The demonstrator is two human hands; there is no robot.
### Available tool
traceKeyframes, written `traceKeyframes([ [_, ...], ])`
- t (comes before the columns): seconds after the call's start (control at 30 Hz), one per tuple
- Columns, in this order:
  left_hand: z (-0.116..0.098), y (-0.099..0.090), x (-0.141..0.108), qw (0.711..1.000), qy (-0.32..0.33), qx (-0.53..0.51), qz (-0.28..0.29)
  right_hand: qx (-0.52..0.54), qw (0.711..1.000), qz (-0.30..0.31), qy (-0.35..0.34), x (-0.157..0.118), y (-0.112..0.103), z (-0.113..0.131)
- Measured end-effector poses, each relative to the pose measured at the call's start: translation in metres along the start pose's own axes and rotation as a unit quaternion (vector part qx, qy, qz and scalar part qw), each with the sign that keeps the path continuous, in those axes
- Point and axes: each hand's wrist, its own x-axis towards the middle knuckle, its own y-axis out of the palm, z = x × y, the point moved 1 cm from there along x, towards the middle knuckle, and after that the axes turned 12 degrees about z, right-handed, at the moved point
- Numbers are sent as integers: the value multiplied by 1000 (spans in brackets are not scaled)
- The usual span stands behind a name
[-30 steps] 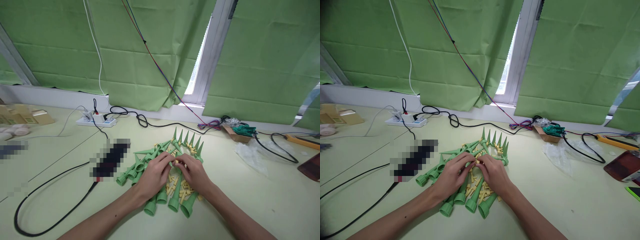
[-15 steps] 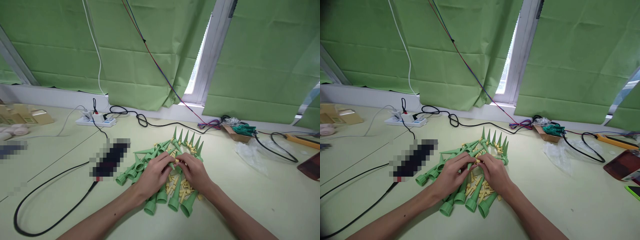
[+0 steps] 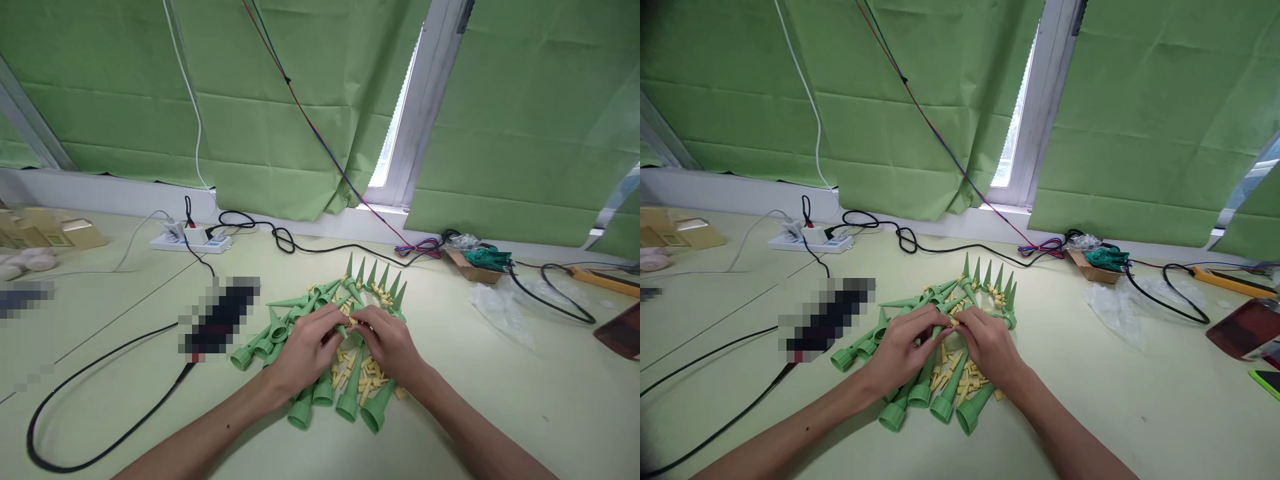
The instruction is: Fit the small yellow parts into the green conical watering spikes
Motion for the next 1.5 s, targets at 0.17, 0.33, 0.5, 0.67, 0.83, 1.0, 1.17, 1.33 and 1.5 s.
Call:
traceKeyframes([
  [0.17,1,0,0,1000,4,-12,3,-5,1000,-1,-6,0,0,-1],
  [0.33,2,0,0,1000,7,-13,0,-1,1000,9,0,-1,0,0],
  [0.5,2,0,-1,1000,10,-11,-1,-1,1000,14,4,-1,0,-1],
  [0.67,3,1,0,1000,15,-3,1,-13,1000,22,-1,0,0,-1],
  [0.83,2,2,0,1000,17,12,6,-34,999,25,-6,0,-1,-1],
  [1.0,4,3,-1,999,22,23,12,-47,999,26,-10,1,-1,-1],
  [1.17,5,3,-2,999,26,29,11,-64,998,22,-14,2,-3,0],
  [1.33,4,3,-3,999,26,29,15,-74,997,28,-27,3,-4,3],
  [1.5,4,3,-2,999,26,33,17,-89,995,23,-36,4,-6,4],
])
